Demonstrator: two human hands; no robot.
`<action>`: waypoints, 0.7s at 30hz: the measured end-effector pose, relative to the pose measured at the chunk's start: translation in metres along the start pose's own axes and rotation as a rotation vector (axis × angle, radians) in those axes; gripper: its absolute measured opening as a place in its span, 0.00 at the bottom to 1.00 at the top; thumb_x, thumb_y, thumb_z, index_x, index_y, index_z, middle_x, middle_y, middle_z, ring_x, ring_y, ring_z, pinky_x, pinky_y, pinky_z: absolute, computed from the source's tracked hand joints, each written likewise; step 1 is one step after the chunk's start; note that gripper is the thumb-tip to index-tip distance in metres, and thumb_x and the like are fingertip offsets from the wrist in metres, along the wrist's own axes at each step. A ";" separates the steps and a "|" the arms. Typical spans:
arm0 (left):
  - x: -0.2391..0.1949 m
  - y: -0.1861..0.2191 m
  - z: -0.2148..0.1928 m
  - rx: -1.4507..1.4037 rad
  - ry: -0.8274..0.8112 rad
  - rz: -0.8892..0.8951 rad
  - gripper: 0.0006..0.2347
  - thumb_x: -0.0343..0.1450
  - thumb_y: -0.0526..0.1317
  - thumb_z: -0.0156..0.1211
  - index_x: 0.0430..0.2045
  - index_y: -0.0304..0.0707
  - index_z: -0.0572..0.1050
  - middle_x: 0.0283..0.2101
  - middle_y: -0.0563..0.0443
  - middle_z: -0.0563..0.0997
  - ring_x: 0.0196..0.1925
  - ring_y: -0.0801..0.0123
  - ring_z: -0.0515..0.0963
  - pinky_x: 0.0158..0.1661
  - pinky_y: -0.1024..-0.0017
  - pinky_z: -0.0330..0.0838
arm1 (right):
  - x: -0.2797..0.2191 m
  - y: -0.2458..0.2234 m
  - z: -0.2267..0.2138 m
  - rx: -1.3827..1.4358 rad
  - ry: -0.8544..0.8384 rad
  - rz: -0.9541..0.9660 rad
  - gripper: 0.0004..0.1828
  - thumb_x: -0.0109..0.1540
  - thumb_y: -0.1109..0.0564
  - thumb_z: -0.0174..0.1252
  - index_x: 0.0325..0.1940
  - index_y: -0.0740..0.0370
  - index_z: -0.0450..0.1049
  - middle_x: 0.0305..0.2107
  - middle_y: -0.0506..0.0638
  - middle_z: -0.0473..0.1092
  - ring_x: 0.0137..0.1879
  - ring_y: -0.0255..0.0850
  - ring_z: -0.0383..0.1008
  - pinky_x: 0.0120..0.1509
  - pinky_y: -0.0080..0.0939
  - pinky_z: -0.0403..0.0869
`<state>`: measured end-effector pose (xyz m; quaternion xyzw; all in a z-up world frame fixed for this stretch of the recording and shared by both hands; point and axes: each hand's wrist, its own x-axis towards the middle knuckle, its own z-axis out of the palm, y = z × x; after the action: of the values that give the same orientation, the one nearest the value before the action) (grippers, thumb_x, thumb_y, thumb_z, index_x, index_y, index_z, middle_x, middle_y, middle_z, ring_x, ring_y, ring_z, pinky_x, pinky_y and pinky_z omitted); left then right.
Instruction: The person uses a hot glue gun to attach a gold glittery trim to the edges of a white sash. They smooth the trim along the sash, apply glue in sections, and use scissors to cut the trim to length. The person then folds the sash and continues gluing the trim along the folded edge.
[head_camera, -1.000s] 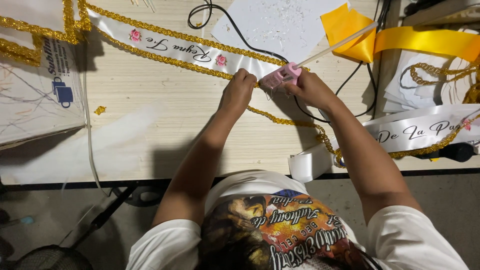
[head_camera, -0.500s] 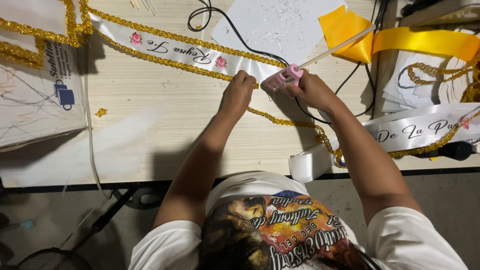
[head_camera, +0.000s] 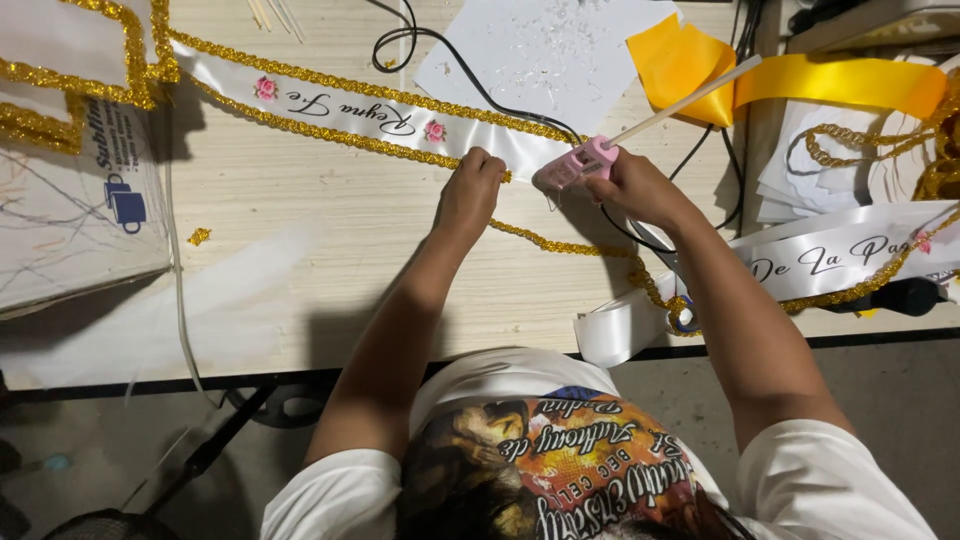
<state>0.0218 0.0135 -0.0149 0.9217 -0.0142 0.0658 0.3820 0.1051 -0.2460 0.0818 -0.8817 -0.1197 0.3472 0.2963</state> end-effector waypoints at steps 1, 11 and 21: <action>0.000 0.001 -0.002 -0.001 -0.001 0.003 0.03 0.73 0.33 0.60 0.38 0.38 0.77 0.41 0.47 0.73 0.44 0.54 0.78 0.42 0.58 0.76 | -0.002 -0.003 -0.002 0.001 0.003 0.002 0.20 0.67 0.48 0.57 0.56 0.64 0.71 0.33 0.54 0.78 0.38 0.41 0.76 0.46 0.44 0.73; 0.001 0.006 -0.006 0.016 -0.053 -0.022 0.03 0.74 0.33 0.58 0.38 0.37 0.77 0.41 0.47 0.73 0.43 0.57 0.78 0.41 0.60 0.76 | -0.019 -0.009 -0.017 0.054 -0.005 0.092 0.20 0.66 0.48 0.58 0.55 0.64 0.71 0.33 0.53 0.77 0.36 0.40 0.73 0.41 0.43 0.72; 0.001 0.006 -0.006 0.014 -0.045 -0.024 0.03 0.75 0.34 0.58 0.37 0.37 0.77 0.40 0.47 0.73 0.41 0.58 0.78 0.40 0.60 0.77 | -0.017 0.021 -0.026 0.004 -0.006 0.013 0.20 0.65 0.48 0.59 0.56 0.62 0.71 0.34 0.51 0.77 0.38 0.39 0.76 0.45 0.40 0.73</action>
<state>0.0212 0.0136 -0.0063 0.9257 -0.0112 0.0404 0.3759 0.1107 -0.2813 0.0931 -0.8807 -0.1140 0.3520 0.2956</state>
